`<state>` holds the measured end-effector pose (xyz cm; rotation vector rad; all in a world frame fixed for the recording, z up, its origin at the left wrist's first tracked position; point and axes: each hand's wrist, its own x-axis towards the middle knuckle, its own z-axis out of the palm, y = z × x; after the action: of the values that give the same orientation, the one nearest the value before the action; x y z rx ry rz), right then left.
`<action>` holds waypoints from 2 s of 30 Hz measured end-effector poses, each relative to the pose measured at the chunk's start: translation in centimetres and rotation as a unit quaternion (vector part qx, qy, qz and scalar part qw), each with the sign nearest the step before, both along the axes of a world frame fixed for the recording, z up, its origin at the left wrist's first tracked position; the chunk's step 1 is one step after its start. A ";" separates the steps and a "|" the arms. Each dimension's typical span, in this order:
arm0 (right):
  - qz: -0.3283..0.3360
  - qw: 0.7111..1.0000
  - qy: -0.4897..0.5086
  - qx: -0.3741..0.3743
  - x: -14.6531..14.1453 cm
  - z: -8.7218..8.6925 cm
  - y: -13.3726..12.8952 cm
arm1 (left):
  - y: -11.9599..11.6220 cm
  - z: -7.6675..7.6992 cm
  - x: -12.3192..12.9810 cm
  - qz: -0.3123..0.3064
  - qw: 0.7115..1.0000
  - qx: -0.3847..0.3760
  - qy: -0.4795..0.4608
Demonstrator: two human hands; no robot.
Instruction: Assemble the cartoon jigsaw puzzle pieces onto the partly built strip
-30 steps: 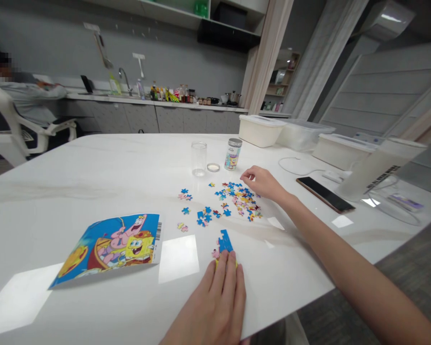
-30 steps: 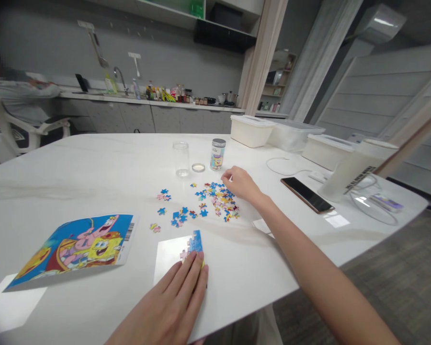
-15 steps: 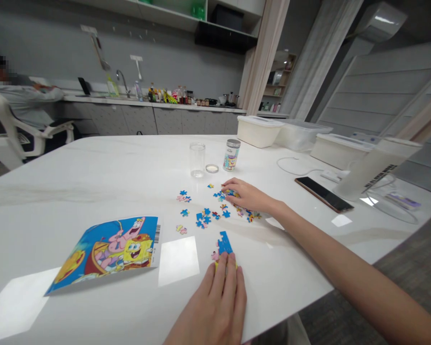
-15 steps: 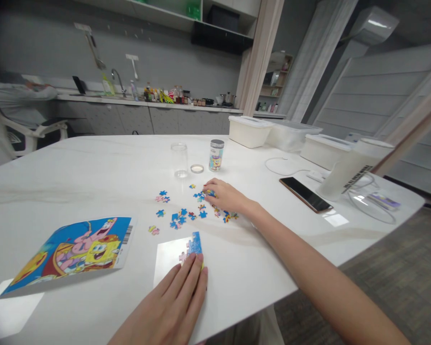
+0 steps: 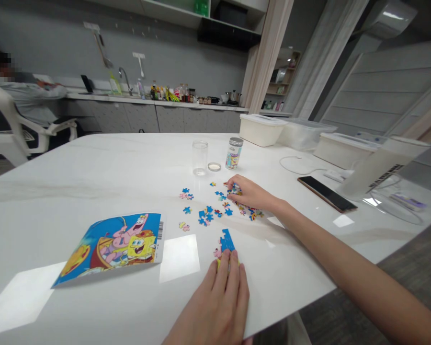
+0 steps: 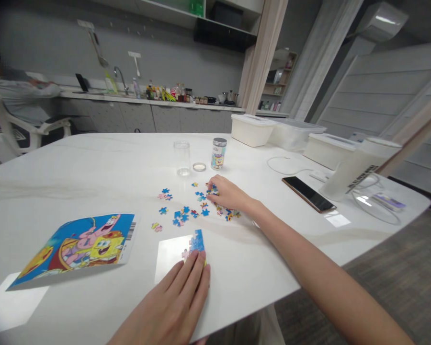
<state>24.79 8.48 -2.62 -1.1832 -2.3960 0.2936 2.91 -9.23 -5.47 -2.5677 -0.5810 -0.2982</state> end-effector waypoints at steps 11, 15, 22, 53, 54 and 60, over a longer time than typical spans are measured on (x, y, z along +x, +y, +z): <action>0.032 0.988 0.105 -0.105 -1.9 2.2 -2.2 | -0.1 0.6 0.1 0.014 0.999 -0.039 0.007; 0.110 0.945 0.124 -0.283 -3.3 2.6 -3.9 | -0.3 0.6 0.2 0.019 0.999 -0.034 -0.016; 0.126 0.937 0.090 -0.314 -4.2 2.4 -5.1 | -0.4 1.1 0.3 0.021 1.000 -0.020 -0.010; 0.127 0.959 0.067 -0.243 -5.1 1.4 -5.6 | -0.5 1.5 0.3 0.024 0.999 -0.032 0.013; 0.132 0.960 0.064 -0.238 -5.0 1.4 -5.6 | -0.5 1.5 0.3 0.023 0.999 -0.031 0.015; 0.141 0.964 0.049 -0.221 -4.9 1.1 -5.5 | -0.6 1.8 0.2 0.021 1.000 -0.018 0.006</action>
<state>19.90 3.03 -1.52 -0.9641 -2.4799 0.9971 3.13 -9.80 -3.71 -2.5868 -0.6395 -0.2608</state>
